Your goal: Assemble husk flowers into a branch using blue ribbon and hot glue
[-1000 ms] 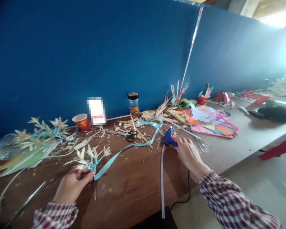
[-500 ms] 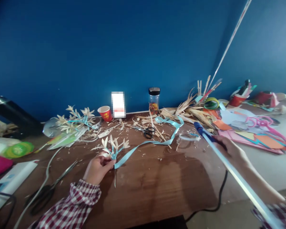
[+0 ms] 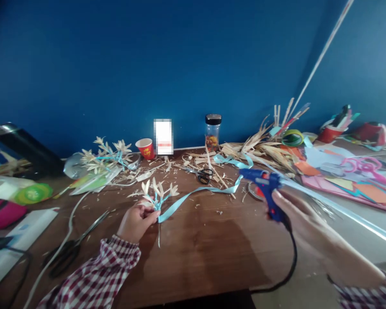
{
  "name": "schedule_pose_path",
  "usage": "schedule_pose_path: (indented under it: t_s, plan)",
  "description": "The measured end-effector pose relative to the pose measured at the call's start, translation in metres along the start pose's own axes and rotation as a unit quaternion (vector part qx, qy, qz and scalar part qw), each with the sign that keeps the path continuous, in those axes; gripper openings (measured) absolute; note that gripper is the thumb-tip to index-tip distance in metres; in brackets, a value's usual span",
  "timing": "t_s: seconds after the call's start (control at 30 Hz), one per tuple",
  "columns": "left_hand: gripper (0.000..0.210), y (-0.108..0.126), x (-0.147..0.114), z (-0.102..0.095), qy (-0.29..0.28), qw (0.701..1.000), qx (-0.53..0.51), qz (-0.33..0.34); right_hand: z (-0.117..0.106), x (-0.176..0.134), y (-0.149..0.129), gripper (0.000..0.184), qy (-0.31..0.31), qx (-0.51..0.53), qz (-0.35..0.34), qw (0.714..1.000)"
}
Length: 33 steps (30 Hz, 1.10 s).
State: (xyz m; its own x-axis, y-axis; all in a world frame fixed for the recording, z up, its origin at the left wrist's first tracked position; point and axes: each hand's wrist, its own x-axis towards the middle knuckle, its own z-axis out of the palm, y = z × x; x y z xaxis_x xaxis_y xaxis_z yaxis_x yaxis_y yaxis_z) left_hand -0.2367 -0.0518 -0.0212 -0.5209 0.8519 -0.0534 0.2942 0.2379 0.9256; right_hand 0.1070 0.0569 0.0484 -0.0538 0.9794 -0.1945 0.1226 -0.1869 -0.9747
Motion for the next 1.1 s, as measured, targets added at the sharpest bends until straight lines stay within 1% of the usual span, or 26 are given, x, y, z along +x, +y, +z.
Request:
schedule_pose_path:
  t_s: [0.07, 0.13, 0.17, 0.23, 0.3, 0.37, 0.47, 0.53, 0.6, 0.67, 0.73, 0.9, 0.97, 1.03, 1.1]
  plan:
    - [0.016, -0.002, 0.0, 0.001, 0.006, 1.0, -0.011, 0.001, 0.022, -0.018, 0.003, 0.031, -0.106, 0.041, 0.075, 0.991]
    - [0.022, -0.004, 0.0, 0.002, 0.008, 1.0, -0.018, -0.004, 0.045, -0.033, 0.004, 0.035, -0.215, 0.048, 0.111, 0.969]
    - [0.025, -0.005, 0.0, 0.002, 0.008, 1.0, -0.019, -0.009, 0.057, -0.038, 0.004, 0.037, -0.268, 0.035, 0.111, 0.956]
    - [0.031, -0.005, 0.0, 0.003, 0.014, 1.0, -0.017, -0.019, 0.078, -0.043, 0.004, 0.039, -0.348, -0.019, 0.063, 0.935]
    - [0.035, -0.004, -0.001, 0.004, 0.025, 0.999, -0.009, -0.027, 0.094, -0.042, 0.006, 0.039, -0.395, -0.095, -0.001, 0.914]
    - [0.036, -0.003, -0.002, 0.003, 0.031, 0.999, 0.0, -0.028, 0.106, -0.037, 0.011, 0.037, -0.401, -0.159, -0.051, 0.901]
    - [0.031, -0.003, -0.003, 0.002, 0.028, 0.999, 0.007, -0.025, 0.115, -0.03, 0.022, 0.035, -0.385, -0.204, -0.093, 0.895]
    - [0.029, -0.005, -0.003, 0.002, 0.027, 0.999, 0.014, -0.02, 0.118, -0.027, 0.028, 0.035, -0.382, -0.224, -0.1, 0.891]
    - [0.031, -0.007, -0.002, 0.003, 0.027, 0.999, 0.022, -0.017, 0.12, -0.027, 0.031, 0.037, -0.379, -0.24, -0.092, 0.889]
    - [0.034, -0.008, -0.001, 0.003, 0.026, 0.999, 0.028, -0.021, 0.123, -0.028, 0.031, 0.04, -0.378, -0.256, -0.082, 0.886]
    - [0.034, -0.007, -0.001, 0.003, 0.024, 0.999, 0.03, -0.03, 0.126, -0.028, 0.029, 0.039, -0.375, -0.276, -0.086, 0.881]
    - [0.037, -0.004, -0.002, 0.002, 0.033, 0.999, 0.026, -0.03, 0.131, -0.029, 0.021, 0.034, -0.347, -0.294, -0.178, 0.872]
    - [0.038, -0.003, -0.003, 0.001, 0.031, 0.999, 0.03, -0.025, 0.132, -0.029, 0.019, 0.033, -0.36, -0.295, -0.177, 0.868]
    - [0.037, -0.002, -0.003, 0.0, 0.032, 0.999, 0.037, -0.017, 0.132, -0.029, 0.016, 0.032, -0.382, -0.305, -0.15, 0.859]
    - [0.035, -0.002, -0.004, -0.001, 0.041, 0.998, 0.051, -0.005, 0.132, -0.029, 0.015, 0.03, -0.391, -0.304, -0.117, 0.861]
